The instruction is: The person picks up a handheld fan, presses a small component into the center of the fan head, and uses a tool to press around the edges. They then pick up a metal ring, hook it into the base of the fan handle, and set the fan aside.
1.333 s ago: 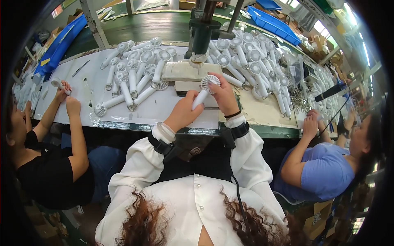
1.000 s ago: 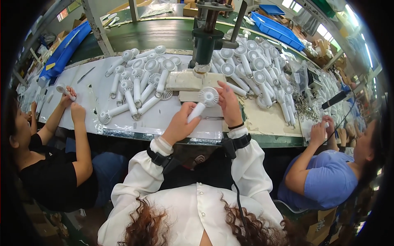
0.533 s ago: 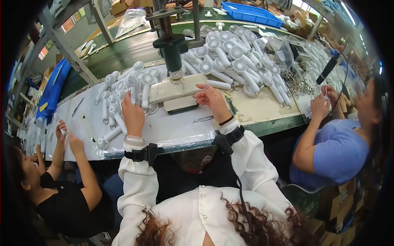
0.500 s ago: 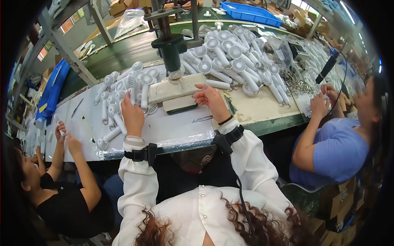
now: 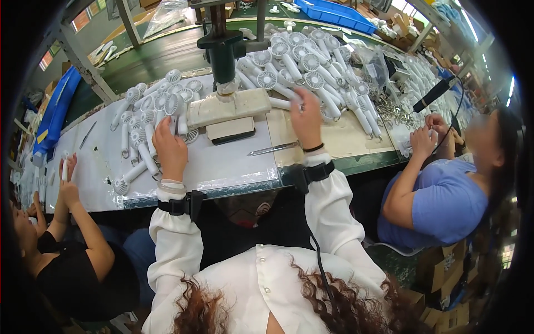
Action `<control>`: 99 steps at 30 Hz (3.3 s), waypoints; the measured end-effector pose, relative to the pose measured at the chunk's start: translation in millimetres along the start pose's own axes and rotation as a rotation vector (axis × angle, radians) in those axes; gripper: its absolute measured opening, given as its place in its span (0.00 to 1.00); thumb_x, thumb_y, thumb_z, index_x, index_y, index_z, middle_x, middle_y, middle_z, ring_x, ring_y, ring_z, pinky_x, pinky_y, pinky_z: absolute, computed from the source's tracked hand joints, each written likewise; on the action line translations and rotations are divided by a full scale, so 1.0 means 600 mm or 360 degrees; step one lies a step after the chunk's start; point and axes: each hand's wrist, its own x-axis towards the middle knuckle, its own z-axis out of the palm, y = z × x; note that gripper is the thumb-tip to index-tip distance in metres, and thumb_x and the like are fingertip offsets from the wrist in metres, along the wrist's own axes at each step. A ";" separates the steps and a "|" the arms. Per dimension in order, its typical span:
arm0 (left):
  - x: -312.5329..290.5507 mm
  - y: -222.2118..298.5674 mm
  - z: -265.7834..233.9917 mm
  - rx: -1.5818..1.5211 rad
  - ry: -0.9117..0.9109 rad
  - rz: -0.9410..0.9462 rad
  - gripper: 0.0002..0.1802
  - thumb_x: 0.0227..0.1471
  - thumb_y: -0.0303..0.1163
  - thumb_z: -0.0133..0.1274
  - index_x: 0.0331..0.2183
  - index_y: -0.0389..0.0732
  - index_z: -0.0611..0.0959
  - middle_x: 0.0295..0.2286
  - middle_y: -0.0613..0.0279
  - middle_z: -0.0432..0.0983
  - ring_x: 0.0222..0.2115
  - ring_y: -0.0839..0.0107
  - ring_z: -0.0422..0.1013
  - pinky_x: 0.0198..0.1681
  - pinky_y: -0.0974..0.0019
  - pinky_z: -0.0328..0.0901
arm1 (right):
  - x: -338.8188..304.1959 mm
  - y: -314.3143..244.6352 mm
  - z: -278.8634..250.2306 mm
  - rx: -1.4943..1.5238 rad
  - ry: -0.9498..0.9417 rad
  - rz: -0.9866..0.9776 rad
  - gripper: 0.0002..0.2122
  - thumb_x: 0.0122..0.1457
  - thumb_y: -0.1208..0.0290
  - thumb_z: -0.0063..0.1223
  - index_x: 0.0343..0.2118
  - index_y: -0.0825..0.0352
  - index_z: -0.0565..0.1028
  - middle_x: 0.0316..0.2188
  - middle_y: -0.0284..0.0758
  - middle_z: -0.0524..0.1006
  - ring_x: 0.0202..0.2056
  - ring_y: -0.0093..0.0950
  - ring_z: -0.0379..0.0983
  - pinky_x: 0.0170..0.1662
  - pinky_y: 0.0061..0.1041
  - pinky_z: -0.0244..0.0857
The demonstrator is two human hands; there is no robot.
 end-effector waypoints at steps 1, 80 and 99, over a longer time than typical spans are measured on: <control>-0.002 0.001 0.000 -0.0005 0.0001 -0.0018 0.29 0.44 0.18 0.46 0.52 0.34 0.68 0.50 0.50 0.67 0.53 0.52 0.61 0.58 0.54 0.52 | 0.012 0.013 -0.020 -0.0214 0.0043 0.0020 0.19 0.53 0.71 0.56 0.49 0.66 0.71 0.42 0.40 0.76 0.46 0.38 0.70 0.50 0.34 0.62; -0.030 0.165 0.001 -0.2280 -0.1546 -0.1088 0.19 0.59 0.31 0.46 0.50 0.37 0.62 0.39 0.55 0.73 0.32 0.61 0.79 0.33 0.63 0.76 | -0.014 -0.108 0.037 0.1463 -0.1273 0.0433 0.12 0.61 0.75 0.49 0.47 0.71 0.74 0.38 0.32 0.77 0.38 0.19 0.70 0.44 0.18 0.63; -0.034 0.156 0.016 -0.2252 -0.1281 -0.1230 0.16 0.56 0.33 0.48 0.45 0.34 0.70 0.35 0.54 0.74 0.25 0.64 0.78 0.24 0.66 0.74 | -0.007 -0.115 0.033 0.1229 -0.1015 -0.0097 0.13 0.52 0.78 0.57 0.42 0.66 0.79 0.34 0.34 0.79 0.34 0.24 0.72 0.34 0.21 0.65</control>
